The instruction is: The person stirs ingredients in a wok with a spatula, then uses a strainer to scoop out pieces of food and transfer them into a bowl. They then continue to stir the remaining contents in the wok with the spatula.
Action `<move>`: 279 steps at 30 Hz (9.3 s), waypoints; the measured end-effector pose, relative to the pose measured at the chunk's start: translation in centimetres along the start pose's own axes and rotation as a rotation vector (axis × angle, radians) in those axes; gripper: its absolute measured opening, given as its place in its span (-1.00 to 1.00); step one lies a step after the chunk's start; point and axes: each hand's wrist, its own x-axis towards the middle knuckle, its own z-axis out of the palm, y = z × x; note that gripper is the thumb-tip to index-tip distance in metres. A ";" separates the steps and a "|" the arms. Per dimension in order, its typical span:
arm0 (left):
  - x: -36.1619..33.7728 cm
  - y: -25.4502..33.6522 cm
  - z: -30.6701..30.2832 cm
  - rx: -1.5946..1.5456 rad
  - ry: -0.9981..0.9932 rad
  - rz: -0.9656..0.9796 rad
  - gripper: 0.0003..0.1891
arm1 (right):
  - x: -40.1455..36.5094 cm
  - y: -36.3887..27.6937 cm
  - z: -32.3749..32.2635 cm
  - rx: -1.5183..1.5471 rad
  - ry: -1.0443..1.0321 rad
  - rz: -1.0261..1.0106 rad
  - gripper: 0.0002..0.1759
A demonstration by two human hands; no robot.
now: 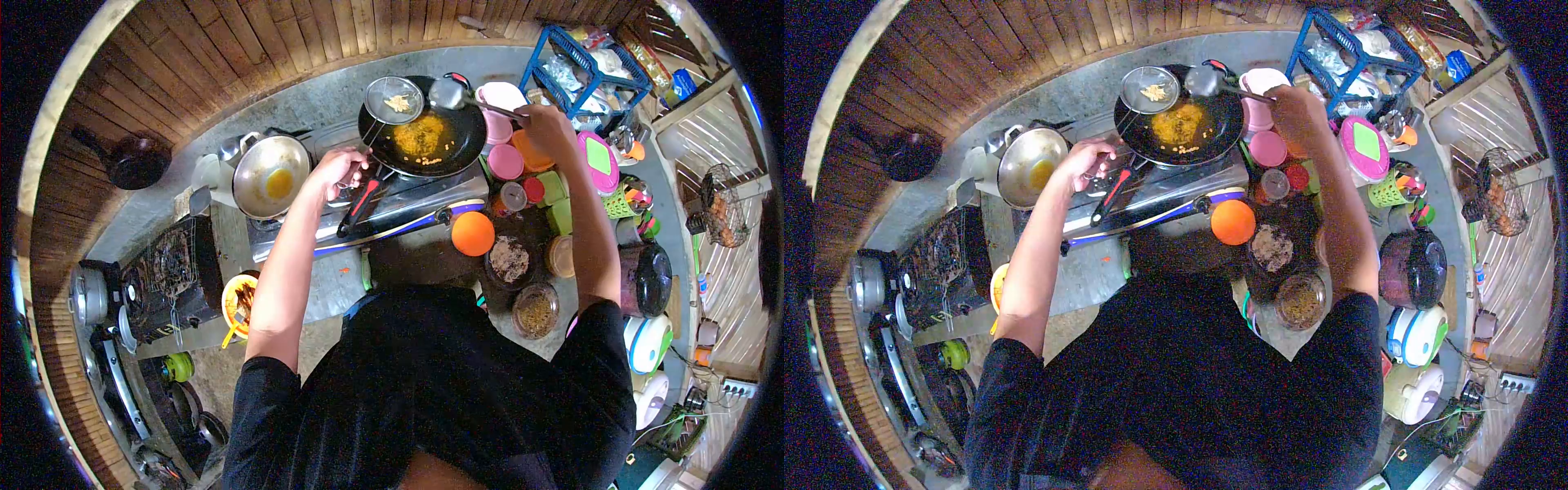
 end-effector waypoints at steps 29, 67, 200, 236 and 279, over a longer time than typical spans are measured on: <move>-0.7 -0.1 -0.7 0.119 0.001 0.024 -0.88 | 7.7 -4.5 -0.2 -0.074 -0.733 -0.241 -0.81; -2.6 -0.2 -1.5 -0.080 0.045 0.041 -0.93 | 2.2 0.7 9.6 0.234 -0.194 -0.039 -0.73; -2.2 -0.4 -0.4 -0.109 0.032 0.073 -0.84 | 2.3 -0.4 12.5 -0.319 -0.324 -0.406 -0.82; -1.2 -1.0 0.5 -0.060 -0.006 0.065 -0.96 | -0.6 -3.3 0.1 0.028 0.044 -0.026 -0.72; -2.4 -0.1 -0.9 -0.095 0.015 0.075 -0.79 | 1.8 -2.2 14.0 0.143 -0.345 -0.118 -0.74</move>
